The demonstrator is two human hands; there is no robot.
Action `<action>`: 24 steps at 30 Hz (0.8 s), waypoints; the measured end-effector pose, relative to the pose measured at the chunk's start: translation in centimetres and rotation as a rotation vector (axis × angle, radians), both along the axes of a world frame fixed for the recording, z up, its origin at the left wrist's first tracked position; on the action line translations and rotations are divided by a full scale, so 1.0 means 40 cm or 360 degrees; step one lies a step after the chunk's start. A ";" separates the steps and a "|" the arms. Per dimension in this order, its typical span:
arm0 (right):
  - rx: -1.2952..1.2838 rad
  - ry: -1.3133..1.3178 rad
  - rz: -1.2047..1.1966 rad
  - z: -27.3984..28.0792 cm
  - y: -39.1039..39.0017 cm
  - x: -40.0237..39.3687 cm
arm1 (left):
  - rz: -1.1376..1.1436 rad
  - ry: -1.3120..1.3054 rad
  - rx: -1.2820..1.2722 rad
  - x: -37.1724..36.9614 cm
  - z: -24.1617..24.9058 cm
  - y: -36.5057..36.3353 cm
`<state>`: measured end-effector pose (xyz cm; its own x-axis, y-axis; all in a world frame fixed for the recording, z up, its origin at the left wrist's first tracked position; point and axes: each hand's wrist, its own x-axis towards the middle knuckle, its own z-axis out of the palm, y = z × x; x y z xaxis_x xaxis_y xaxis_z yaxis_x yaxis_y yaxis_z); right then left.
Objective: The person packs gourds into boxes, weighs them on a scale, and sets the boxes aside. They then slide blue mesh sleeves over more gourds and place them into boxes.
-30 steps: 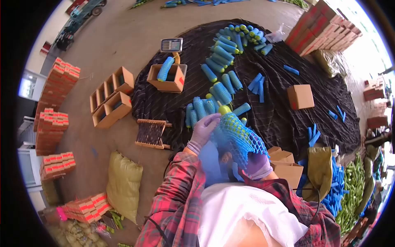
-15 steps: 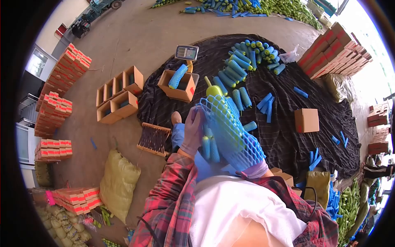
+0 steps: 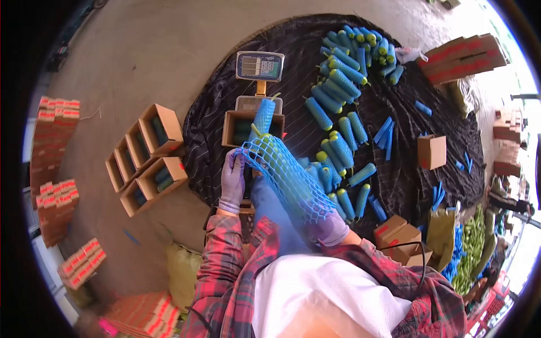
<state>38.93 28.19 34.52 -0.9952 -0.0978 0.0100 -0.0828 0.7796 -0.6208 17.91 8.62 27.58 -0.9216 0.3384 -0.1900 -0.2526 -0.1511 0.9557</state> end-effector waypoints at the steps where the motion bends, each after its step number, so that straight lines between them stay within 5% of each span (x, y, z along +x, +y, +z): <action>1: -0.0036 0.0003 -0.0052 0.005 -0.040 -0.059 | 0.0137 -0.0178 -0.0060 -0.053 -0.010 -0.014; 4: -0.0925 -0.0187 -0.0628 0.020 -0.151 -0.208 | 0.0719 -0.0977 -0.0119 -0.101 -0.013 -0.027; 6: -0.1770 -0.0166 -0.1132 0.036 -0.214 -0.303 | 0.0108 -0.1608 0.0721 -0.114 -0.093 -0.080; 7: -0.2679 -0.0320 -0.1459 0.038 -0.240 -0.327 | -0.0321 -0.1844 0.1299 -0.118 -0.063 -0.061; 10: 0.0590 -0.0119 0.0213 0.049 -0.203 -0.422 | -0.0130 -0.1815 0.1419 -0.131 -0.048 -0.020; 13: -0.1021 -0.1256 -0.0256 0.109 -0.131 -0.407 | -0.0198 -0.1673 0.0739 -0.241 -0.166 -0.084; 15: -0.1174 -0.1335 -0.0724 0.087 -0.119 -0.389 | -0.0026 -0.1053 -0.0073 -0.345 -0.191 -0.054; 21: -0.1169 -0.1270 -0.1069 -0.120 -0.096 -0.239 | -0.0245 -0.0676 -0.0378 -0.550 -0.581 0.012; 24: -0.1276 -0.1306 -0.1221 -0.171 -0.093 -0.193 | -0.0410 -0.0474 -0.0991 -0.561 -0.682 0.052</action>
<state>31.19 24.46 27.69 -0.5450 0.2265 -0.8073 0.8052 -0.1272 -0.5793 -4.54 10.70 0.30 -0.7066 0.2851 -0.6476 -0.4690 0.4966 0.7303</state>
